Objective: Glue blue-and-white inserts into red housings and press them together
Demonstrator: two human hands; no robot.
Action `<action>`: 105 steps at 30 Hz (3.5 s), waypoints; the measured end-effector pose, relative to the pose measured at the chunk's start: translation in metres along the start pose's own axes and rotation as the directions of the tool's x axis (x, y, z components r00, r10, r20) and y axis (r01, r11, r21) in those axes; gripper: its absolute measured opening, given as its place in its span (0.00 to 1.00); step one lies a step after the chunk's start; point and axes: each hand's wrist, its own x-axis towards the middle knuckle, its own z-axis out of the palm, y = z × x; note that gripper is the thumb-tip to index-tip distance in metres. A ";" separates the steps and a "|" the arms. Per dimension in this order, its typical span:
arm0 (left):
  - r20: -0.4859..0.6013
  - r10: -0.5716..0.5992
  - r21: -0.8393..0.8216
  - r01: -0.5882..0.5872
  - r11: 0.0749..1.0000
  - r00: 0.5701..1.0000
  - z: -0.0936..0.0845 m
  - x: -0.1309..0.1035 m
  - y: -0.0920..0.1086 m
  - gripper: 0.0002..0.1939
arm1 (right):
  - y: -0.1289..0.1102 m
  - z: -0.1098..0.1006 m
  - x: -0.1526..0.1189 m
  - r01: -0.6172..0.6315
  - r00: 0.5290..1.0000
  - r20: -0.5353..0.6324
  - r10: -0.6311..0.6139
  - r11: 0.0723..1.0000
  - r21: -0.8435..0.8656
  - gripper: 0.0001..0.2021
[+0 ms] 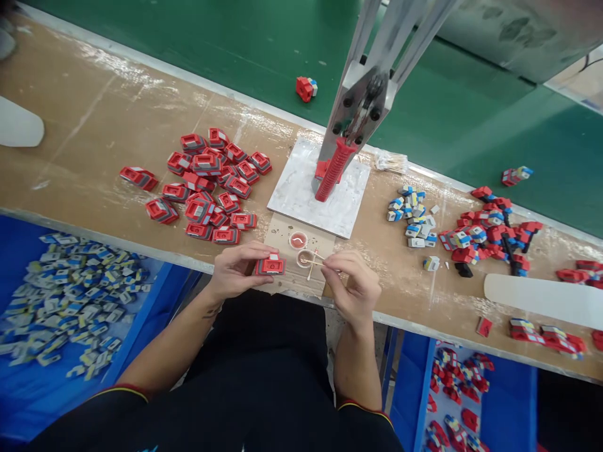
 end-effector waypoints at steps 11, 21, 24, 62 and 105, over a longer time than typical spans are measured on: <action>0.019 0.003 -0.015 -0.002 1.000 1.000 0.009 -0.008 0.023 0.22 | -0.028 0.039 -0.020 -0.324 0.938 0.036 0.344 0.838 0.439 0.10; 0.013 0.029 0.007 -0.029 1.000 0.999 0.010 -0.008 0.025 0.23 | -0.029 0.033 -0.019 -0.316 0.948 0.079 0.310 0.868 0.383 0.08; 0.017 0.039 0.010 -0.040 0.999 0.999 0.010 -0.008 0.025 0.23 | -0.029 0.032 -0.020 -0.297 0.955 0.093 0.283 0.874 0.385 0.04; -0.028 0.016 0.077 -0.014 0.997 0.999 -0.002 -0.006 0.027 0.22 | 0.019 0.004 -0.007 0.209 0.947 0.310 -0.080 0.889 -0.407 0.06; 0.044 0.096 0.234 -0.103 0.967 0.994 0.000 -0.002 0.034 0.18 | -0.027 0.021 -0.005 0.181 0.981 0.076 -0.176 0.982 -0.063 0.12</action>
